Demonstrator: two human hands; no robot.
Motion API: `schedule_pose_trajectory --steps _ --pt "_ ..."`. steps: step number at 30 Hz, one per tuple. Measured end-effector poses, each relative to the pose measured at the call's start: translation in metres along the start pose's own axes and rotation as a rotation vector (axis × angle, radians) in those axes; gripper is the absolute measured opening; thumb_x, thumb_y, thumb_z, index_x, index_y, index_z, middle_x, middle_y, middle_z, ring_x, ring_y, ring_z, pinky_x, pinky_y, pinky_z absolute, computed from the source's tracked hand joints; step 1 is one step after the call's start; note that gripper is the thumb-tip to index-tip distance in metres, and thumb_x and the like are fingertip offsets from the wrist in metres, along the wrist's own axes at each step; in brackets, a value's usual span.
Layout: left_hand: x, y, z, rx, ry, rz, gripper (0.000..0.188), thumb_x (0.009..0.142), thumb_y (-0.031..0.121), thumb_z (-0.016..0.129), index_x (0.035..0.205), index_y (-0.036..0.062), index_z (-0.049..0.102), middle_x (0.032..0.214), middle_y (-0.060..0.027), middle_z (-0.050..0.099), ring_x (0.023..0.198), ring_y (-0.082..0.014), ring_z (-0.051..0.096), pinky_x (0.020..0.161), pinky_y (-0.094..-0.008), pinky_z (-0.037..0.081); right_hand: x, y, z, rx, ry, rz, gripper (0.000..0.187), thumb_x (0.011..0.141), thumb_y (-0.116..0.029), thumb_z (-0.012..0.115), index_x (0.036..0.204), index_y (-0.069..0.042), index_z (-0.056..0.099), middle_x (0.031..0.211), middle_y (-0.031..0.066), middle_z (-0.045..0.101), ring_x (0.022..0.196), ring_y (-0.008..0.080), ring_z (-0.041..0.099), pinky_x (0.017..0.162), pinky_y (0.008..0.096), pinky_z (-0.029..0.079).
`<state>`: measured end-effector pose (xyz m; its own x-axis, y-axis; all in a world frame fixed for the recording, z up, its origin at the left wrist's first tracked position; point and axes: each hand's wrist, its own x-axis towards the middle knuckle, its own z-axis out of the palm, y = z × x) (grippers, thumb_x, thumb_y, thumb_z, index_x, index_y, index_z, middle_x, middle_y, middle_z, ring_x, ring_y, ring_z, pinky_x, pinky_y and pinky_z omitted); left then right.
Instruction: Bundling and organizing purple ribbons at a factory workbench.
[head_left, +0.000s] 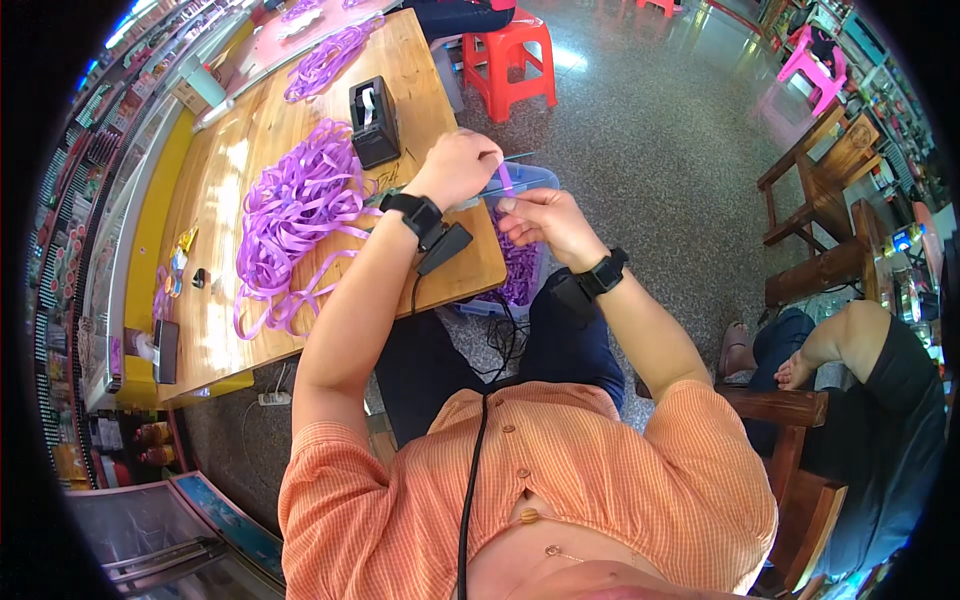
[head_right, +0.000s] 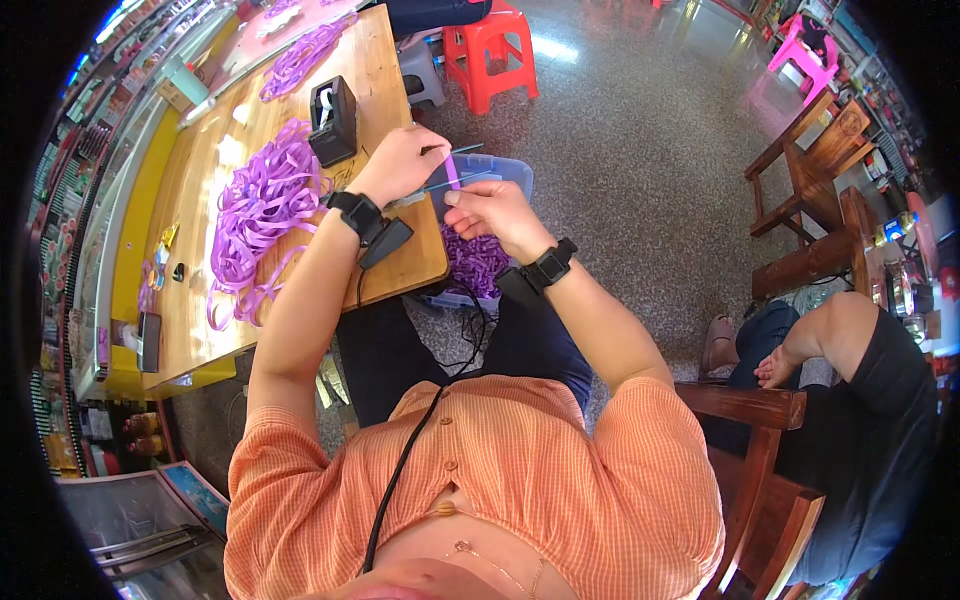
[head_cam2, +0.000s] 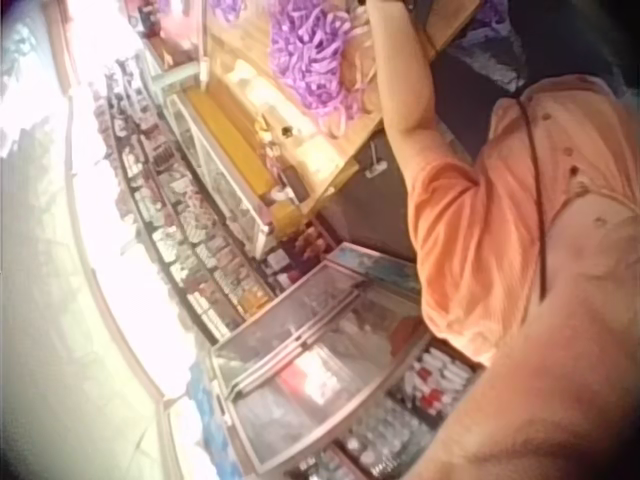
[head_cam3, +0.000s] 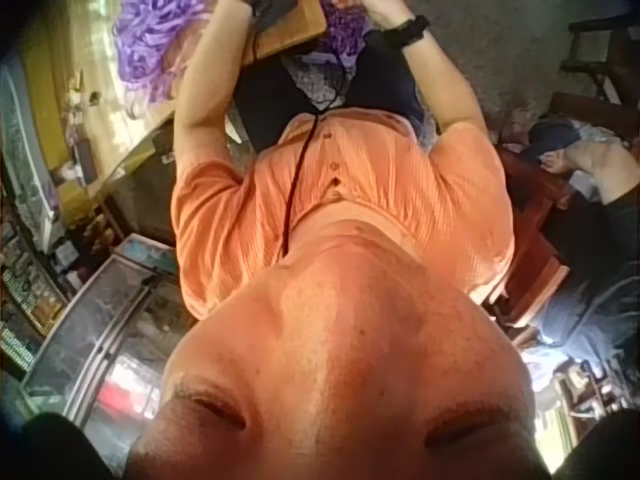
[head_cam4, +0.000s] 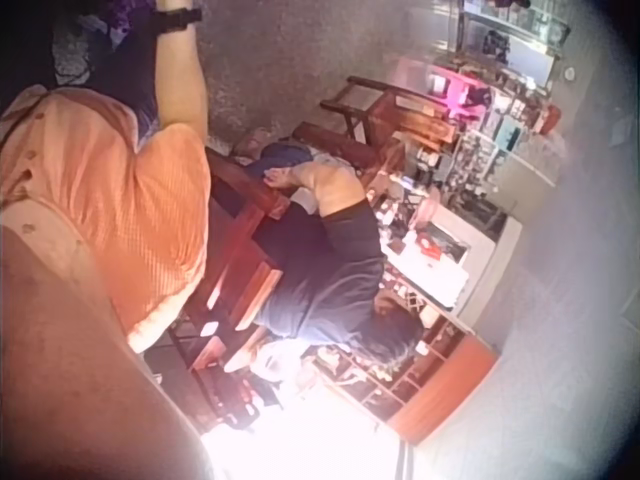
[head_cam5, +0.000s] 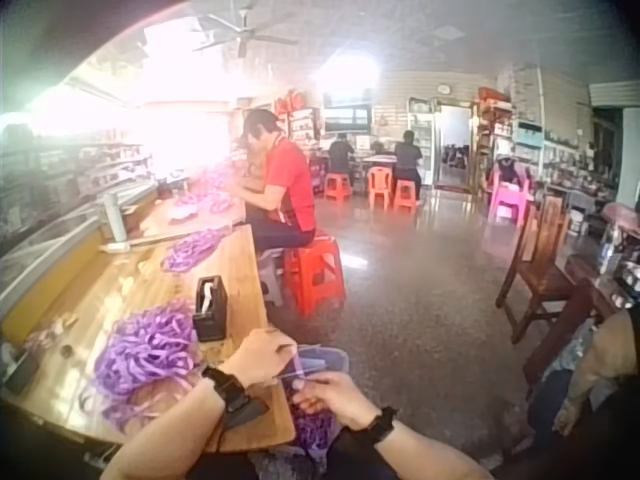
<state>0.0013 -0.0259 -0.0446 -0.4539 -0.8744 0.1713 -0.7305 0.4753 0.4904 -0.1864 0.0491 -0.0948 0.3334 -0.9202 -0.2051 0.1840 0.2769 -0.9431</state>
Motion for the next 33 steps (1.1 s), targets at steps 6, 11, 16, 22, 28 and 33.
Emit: schedule_pose_trajectory --steps 6,11,16,22,28,33 --pt "-0.018 0.032 -0.019 -0.047 -0.154 -0.185 0.029 0.094 0.023 0.051 0.088 0.0020 0.070 0.079 -0.0172 0.069 0.070 -0.0351 0.067 0.065 -0.0456 0.054 0.000 -0.001 -0.004 0.106 -0.027 0.001 0.020 0.091 -0.022 0.071 0.099 -0.004 0.071 0.082 0.0054 0.072 0.067 0.0104 0.066 0.063 0.0242 0.055" --pt "-0.024 0.026 -0.020 -0.714 -0.507 -0.475 0.031 0.098 0.025 0.050 0.083 0.0010 0.063 0.064 -0.0049 0.058 0.048 -0.0139 0.056 0.039 -0.0289 0.041 0.001 -0.002 -0.001 0.098 -0.026 -0.009 0.020 0.093 -0.023 0.069 0.098 -0.004 0.070 0.081 0.0052 0.071 0.066 0.0107 0.066 0.062 0.0242 0.055" --pt "-0.031 0.025 -0.009 -0.812 -0.404 -0.497 0.031 0.098 0.025 0.049 0.083 0.0017 0.063 0.067 -0.0058 0.060 0.049 -0.0152 0.057 0.040 -0.0282 0.044 -0.010 -0.039 0.001 -0.210 -0.053 0.005 0.025 0.094 -0.028 0.068 0.096 -0.003 0.070 0.079 0.0045 0.070 0.066 0.0108 0.066 0.061 0.0226 0.054" --pt "-0.038 0.029 -0.004 -0.869 -0.296 -0.466 0.023 0.096 0.023 0.052 0.094 0.0018 0.060 0.068 -0.0059 0.059 0.049 -0.0125 0.058 0.040 -0.0244 0.045 0.040 -0.112 0.056 -0.411 -0.159 -0.223 0.028 0.092 -0.028 0.070 0.104 -0.004 0.069 0.084 0.0000 0.069 0.062 0.0026 0.050 0.053 0.0193 0.041" --pt "-0.037 0.021 0.003 -0.867 -0.318 -0.340 0.025 0.094 0.022 0.056 0.095 -0.0020 0.061 0.068 -0.0098 0.062 0.049 -0.0176 0.062 0.039 -0.0281 0.047 0.162 -0.120 0.112 -0.537 -0.129 -0.099 0.032 0.084 -0.033 0.074 0.092 -0.002 0.071 0.084 0.0024 0.068 0.058 0.0081 0.046 0.045 0.0260 0.036" --pt "-0.037 0.018 0.003 -0.907 -0.337 -0.388 0.026 0.096 0.020 0.052 0.103 -0.0026 0.062 0.069 -0.0100 0.063 0.048 -0.0179 0.061 0.039 -0.0283 0.047 0.191 -0.120 0.131 -0.579 -0.094 0.072 0.028 0.087 -0.029 0.076 0.096 -0.003 0.070 0.086 0.0003 0.069 0.054 0.0033 0.041 0.042 0.0206 0.030"
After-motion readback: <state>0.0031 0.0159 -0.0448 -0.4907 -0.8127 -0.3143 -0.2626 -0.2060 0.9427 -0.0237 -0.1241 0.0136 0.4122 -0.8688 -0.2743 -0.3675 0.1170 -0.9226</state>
